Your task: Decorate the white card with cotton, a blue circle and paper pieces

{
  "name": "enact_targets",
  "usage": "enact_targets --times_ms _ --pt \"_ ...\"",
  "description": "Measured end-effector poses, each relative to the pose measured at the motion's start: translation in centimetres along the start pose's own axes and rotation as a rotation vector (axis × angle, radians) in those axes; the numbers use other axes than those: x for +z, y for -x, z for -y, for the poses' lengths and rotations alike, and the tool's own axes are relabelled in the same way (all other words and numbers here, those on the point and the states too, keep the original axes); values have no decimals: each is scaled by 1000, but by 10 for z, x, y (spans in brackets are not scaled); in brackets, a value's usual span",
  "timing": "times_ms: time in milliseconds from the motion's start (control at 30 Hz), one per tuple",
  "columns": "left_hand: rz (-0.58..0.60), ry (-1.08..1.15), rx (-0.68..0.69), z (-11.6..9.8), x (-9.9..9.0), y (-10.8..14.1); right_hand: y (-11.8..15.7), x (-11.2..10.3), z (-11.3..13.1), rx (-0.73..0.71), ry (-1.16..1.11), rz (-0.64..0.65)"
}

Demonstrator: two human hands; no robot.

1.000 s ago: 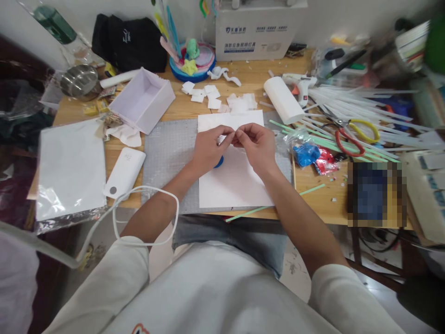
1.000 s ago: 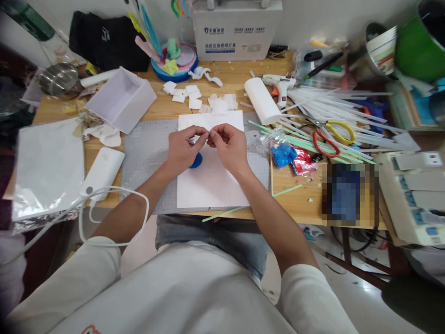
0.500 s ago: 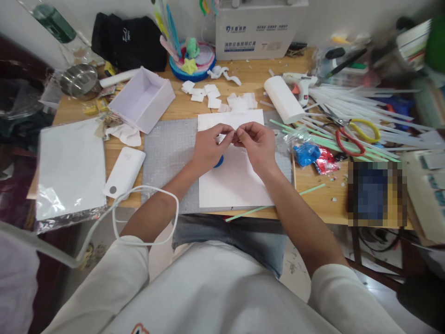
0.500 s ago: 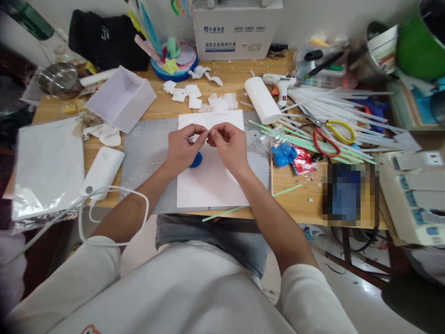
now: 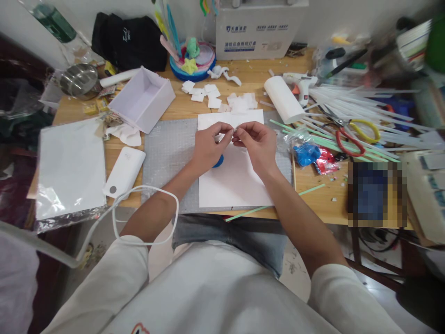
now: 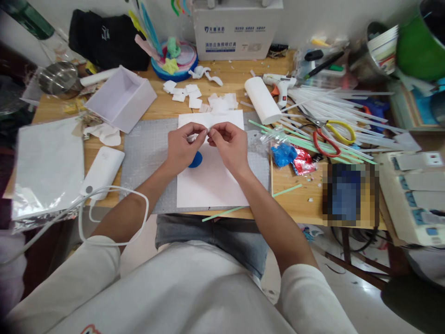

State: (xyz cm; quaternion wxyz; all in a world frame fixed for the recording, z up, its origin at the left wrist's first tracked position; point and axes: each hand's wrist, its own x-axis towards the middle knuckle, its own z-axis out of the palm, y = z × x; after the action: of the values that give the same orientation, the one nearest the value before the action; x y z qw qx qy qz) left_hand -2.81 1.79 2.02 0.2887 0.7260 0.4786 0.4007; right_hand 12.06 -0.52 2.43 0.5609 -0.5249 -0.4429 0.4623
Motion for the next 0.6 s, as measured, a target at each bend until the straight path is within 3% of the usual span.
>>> enact_targets --times_ms 600 --pt "3 60 -14 -3 -1 0 0 0 -4 -22 8 9"
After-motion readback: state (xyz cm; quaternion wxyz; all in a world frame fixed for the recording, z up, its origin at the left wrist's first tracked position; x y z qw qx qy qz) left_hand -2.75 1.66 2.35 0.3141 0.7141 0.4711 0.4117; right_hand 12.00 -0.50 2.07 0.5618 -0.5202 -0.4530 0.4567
